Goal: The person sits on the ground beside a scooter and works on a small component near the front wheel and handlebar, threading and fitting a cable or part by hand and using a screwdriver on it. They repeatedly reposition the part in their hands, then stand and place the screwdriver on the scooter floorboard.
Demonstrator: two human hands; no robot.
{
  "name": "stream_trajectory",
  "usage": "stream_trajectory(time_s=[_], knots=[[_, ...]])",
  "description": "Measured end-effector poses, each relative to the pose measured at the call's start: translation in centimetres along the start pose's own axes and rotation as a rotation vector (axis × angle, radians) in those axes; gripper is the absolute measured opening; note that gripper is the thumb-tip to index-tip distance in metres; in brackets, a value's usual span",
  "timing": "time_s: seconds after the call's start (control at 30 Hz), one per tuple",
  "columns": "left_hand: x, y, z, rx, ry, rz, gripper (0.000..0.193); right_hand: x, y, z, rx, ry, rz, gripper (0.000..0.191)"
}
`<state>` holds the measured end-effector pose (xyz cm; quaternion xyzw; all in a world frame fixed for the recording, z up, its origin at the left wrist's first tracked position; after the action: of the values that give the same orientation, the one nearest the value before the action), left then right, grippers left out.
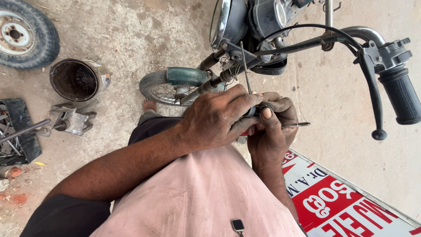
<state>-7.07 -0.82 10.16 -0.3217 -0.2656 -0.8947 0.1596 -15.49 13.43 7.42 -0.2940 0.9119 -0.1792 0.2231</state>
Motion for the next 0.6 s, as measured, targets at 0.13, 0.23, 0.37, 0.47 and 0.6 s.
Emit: stream_trajectory(time_s=[0.13, 0.23, 0.37, 0.47, 0.6], knots=[[-0.1, 0.2, -0.1, 0.035, 0.011, 0.014, 0.043, -0.1, 0.0, 0.2, 0.017, -0.004, -0.056, 0.019], [-0.2, 0.5, -0.1, 0.046, -0.001, 0.038, 0.042, 0.2, -0.2, 0.1, -0.007, 0.015, -0.119, 0.018], [-0.3, 0.9, -0.1, 0.058, -0.006, 0.052, 0.044, 0.4, -0.2, -0.1, -0.07, 0.066, -0.162, 0.016], [-0.3, 0.9, -0.3, 0.053, 0.025, 0.048, 0.043, 0.5, 0.1, -0.2, -0.184, 0.095, -0.146, 0.014], [-0.5, 1.1, -0.5, 0.084, 0.03, 0.086, 0.052, 0.3, 0.4, -0.1, -0.339, 0.142, -0.064, 0.018]])
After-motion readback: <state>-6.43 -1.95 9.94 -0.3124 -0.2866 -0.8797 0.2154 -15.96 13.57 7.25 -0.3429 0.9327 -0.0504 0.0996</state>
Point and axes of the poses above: each hand's wrist, its own x-axis towards the middle knuckle, its own y-axis out of the back of the hand, z = x × y, the point moved 5 cm from there along x, towards the middle knuckle, and after that the axes turned 15 degrees about -y, right-handed, at the moved point
